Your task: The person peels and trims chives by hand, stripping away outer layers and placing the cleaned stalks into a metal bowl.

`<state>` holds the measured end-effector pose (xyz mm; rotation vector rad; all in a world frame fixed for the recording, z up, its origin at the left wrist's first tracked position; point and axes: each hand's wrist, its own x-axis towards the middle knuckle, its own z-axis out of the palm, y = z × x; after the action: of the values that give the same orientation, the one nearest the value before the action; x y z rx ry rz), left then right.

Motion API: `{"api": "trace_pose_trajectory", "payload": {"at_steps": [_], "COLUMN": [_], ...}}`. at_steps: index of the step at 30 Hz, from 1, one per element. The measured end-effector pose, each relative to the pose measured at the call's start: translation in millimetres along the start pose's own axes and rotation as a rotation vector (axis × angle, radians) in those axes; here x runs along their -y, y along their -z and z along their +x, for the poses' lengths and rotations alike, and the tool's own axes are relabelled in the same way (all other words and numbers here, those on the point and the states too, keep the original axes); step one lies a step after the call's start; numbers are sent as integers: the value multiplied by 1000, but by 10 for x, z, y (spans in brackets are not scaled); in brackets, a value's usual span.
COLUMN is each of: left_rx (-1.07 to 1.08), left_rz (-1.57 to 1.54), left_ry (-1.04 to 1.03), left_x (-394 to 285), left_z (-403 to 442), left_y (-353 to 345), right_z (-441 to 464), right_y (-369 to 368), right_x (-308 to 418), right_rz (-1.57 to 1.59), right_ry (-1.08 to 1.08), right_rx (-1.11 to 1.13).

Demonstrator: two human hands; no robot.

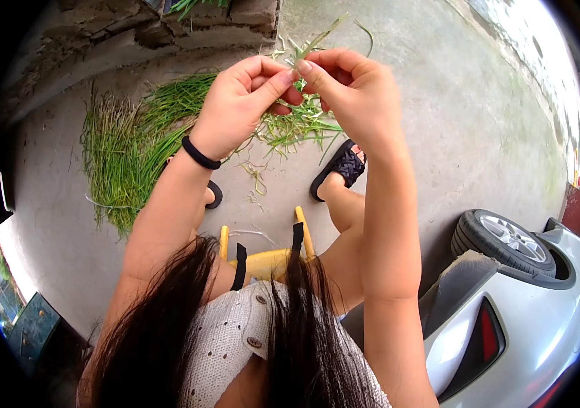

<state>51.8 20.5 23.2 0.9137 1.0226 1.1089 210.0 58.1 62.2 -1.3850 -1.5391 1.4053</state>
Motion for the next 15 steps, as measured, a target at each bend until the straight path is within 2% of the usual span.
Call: {"api": "trace_pose_trajectory", "payload": {"at_steps": [3,7,9,10,11,13,14,15], "left_rx": [-110,-195,-148,-100,-59,11,183,127], "left_rz": [91,423,525,577,657,902,1083,1170], "left_ry": [-76,-248,-223,-216,-215,-253,-75,-76], "left_x": [62,90,100,98,47,-38,-383,-516], "left_z": [-13,2,77,111,75,120,-51,-141], "left_y": [-62,-72,-68,-63,-29,127,357,606], "right_z": [20,91,190,159,222,343,345,323], "right_y": [-50,54,161,45,158,269,274,269], "right_x": [-18,-216,-295,-193,-281,-369,-367,-363], "right_rz": [-16,8,112,104,99,166,200,207], "right_ry": [-21,38,31,-3,26,119,155,141], "right_rx": [5,43,118,-3,99,115,125,81]}}
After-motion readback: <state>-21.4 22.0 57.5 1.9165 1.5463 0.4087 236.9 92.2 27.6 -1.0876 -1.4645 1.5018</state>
